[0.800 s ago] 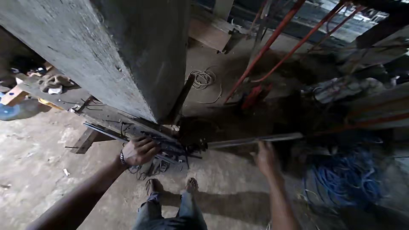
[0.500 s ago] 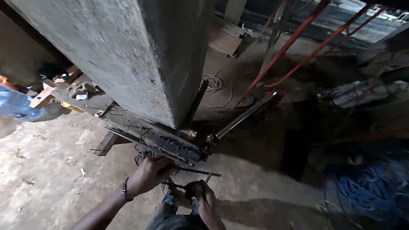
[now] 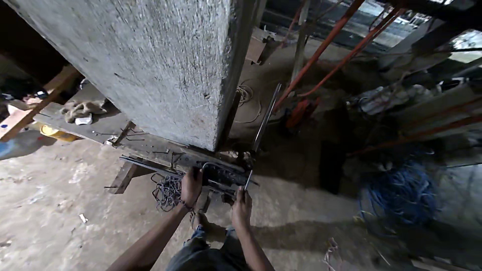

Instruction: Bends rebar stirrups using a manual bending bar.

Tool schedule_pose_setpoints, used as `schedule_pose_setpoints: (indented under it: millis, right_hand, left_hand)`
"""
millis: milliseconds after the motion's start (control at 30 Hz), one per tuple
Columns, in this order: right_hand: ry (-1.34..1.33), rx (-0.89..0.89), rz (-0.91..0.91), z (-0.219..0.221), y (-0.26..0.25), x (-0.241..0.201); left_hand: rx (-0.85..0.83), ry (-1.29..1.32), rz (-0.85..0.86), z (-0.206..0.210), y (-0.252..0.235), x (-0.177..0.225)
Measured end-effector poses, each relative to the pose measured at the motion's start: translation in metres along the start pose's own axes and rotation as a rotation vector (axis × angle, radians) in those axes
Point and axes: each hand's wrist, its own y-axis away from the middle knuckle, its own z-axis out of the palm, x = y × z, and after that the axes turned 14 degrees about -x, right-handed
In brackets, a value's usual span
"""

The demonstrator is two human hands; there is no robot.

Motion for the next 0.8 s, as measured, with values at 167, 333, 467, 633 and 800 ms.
schedule_pose_setpoints:
  millis: [167,333,467,633,800]
  right_hand:
    - [0.161,0.084,0.170,-0.010,-0.011,-0.007]
    - [0.320,0.022,0.238,-0.037,-0.017,-0.018]
    - [0.264,-0.139,0.231,-0.037,-0.010,-0.033]
    - [0.336,-0.183,0.149,-0.024,-0.014,-0.032]
    - [0.469,-0.153,0.236,-0.018,-0.021,-0.036]
  left_hand:
    - [0.008,-0.006,-0.044,0.003,-0.004,0.011]
    - [-0.012,-0.023,-0.114,0.023,-0.005,0.025]
    - [0.150,-0.041,-0.082,0.027,0.008,0.018]
    - [0.354,-0.084,0.045,0.022,0.016,0.026]
    - [0.196,-0.136,-0.115,0.025,-0.004,0.006]
